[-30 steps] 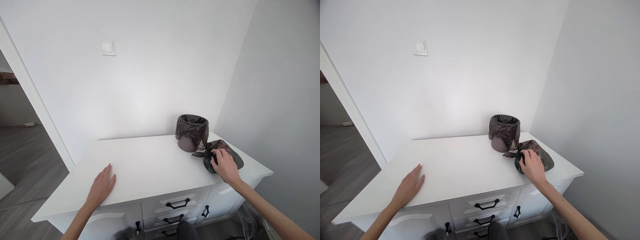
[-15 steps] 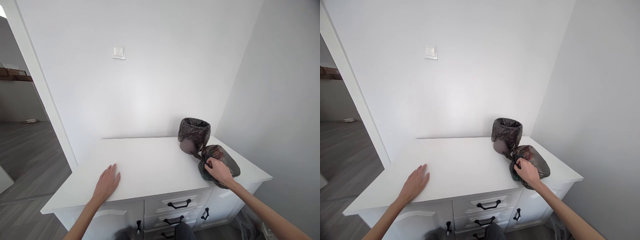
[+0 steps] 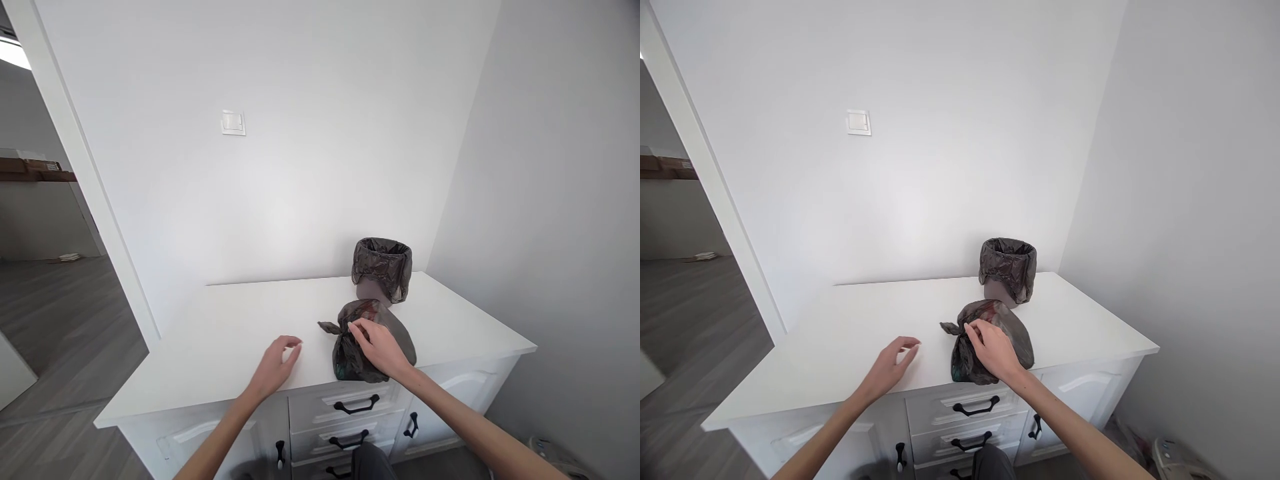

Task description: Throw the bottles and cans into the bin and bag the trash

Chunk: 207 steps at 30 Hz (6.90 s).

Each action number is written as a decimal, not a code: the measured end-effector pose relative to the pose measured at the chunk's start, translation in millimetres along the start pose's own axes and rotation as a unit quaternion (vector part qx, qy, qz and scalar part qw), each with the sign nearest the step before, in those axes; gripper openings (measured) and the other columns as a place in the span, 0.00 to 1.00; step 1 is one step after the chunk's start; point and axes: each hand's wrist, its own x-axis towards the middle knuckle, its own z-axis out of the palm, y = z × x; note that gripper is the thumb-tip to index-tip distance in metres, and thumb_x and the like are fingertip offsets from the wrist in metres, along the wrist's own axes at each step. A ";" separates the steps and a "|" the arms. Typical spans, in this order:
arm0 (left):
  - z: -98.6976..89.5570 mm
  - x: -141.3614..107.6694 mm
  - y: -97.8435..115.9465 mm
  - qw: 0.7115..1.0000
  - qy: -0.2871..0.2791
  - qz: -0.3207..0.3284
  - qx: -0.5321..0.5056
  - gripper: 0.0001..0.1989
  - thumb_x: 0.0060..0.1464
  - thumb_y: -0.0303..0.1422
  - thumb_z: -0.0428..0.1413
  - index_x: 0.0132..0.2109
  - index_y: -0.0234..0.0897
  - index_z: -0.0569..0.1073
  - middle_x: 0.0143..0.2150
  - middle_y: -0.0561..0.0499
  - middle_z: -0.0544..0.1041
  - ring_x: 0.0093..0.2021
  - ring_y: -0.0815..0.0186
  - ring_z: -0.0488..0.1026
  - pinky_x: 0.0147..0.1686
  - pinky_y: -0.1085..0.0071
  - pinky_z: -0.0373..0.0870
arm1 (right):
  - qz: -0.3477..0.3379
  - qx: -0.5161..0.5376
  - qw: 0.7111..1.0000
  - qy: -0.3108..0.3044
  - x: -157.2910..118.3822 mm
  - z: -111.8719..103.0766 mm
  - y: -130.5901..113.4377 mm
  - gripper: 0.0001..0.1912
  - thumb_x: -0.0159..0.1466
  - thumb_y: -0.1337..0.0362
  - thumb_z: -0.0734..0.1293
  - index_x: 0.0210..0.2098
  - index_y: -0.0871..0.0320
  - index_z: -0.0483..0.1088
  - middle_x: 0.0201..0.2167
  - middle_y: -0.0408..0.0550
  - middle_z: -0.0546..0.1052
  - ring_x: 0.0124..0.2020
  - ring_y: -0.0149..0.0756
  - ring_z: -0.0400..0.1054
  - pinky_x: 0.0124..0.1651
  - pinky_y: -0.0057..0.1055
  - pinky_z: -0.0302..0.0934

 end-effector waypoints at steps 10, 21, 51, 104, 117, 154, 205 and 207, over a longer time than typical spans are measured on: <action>80.8 54.8 73.5 0.998 -0.034 0.025 -0.040 0.11 0.59 0.39 0.54 0.42 0.37 0.76 0.41 0.42 0.82 0.41 0.56 0.79 0.41 0.61 0.72 | -0.116 -0.258 0.948 -0.144 18.4 -20.6 -2.4 0.22 0.65 0.75 0.61 0.57 0.54 0.67 0.52 0.52 0.75 0.42 0.42 0.76 0.38 0.33 0.63; 57.2 29.2 51.8 0.997 0.047 -0.032 -0.044 0.14 0.61 0.46 0.50 0.37 0.42 0.72 0.40 0.46 0.82 0.41 0.55 0.78 0.39 0.61 0.70 | -0.102 -0.169 0.980 -0.016 34.1 -28.0 1.4 0.12 0.71 0.71 0.59 0.51 0.55 0.67 0.49 0.51 0.74 0.41 0.39 0.72 0.38 0.32 0.59; -19.7 -12.9 -25.7 0.923 0.187 -0.268 -0.202 0.16 0.57 0.48 0.53 0.35 0.40 0.69 0.36 0.43 0.81 0.38 0.55 0.80 0.37 0.61 0.76 | -0.028 0.294 0.954 0.058 65.9 -9.5 -39.2 0.11 0.63 0.54 0.69 0.37 0.52 0.65 0.41 0.45 0.74 0.34 0.35 0.67 0.42 0.35 0.64; -178.9 -66.9 81.4 0.932 0.312 -0.158 -0.093 0.26 0.54 0.59 0.59 0.48 0.45 0.76 0.27 0.54 0.71 0.25 0.64 0.67 0.27 0.66 0.68 | 0.193 0.537 0.820 -0.034 -7.1 40.8 103.0 0.18 0.51 0.51 0.79 0.33 0.56 0.77 0.27 0.44 0.75 0.26 0.32 0.63 0.28 0.30 0.57; -191.8 53.4 -11.3 0.929 0.291 -0.209 0.097 0.29 0.50 0.59 0.58 0.46 0.39 0.76 0.33 0.51 0.75 0.27 0.64 0.70 0.27 0.69 0.63 | 0.200 0.537 0.819 -0.015 -9.4 48.8 101.3 0.20 0.53 0.49 0.79 0.34 0.56 0.76 0.31 0.44 0.79 0.32 0.36 0.69 0.37 0.32 0.63; 0.4 8.4 24.8 0.951 -0.097 0.009 0.294 0.18 0.59 0.25 0.57 0.56 0.30 0.73 0.57 0.32 0.75 0.61 0.40 0.70 0.55 0.49 0.70 | 0.182 0.499 0.847 -0.017 -7.5 55.4 103.3 0.21 0.56 0.45 0.77 0.37 0.55 0.78 0.35 0.47 0.82 0.37 0.41 0.72 0.41 0.34 0.65; -135.6 -28.2 2.6 0.924 0.347 -0.012 0.161 0.18 0.63 0.47 0.52 0.51 0.38 0.68 0.39 0.48 0.70 0.36 0.61 0.69 0.38 0.64 0.70 | 0.181 0.460 0.869 -0.024 -7.9 54.3 102.8 0.23 0.56 0.42 0.75 0.38 0.55 0.77 0.37 0.49 0.82 0.39 0.43 0.73 0.43 0.36 0.66; -113.6 -34.6 20.4 0.977 0.149 0.046 0.144 0.14 0.68 0.43 0.47 0.47 0.40 0.71 0.40 0.47 0.74 0.38 0.61 0.72 0.40 0.65 0.71 | 0.180 0.462 0.868 -0.028 -8.2 54.9 103.6 0.23 0.56 0.42 0.75 0.38 0.55 0.77 0.38 0.49 0.82 0.39 0.43 0.72 0.43 0.36 0.66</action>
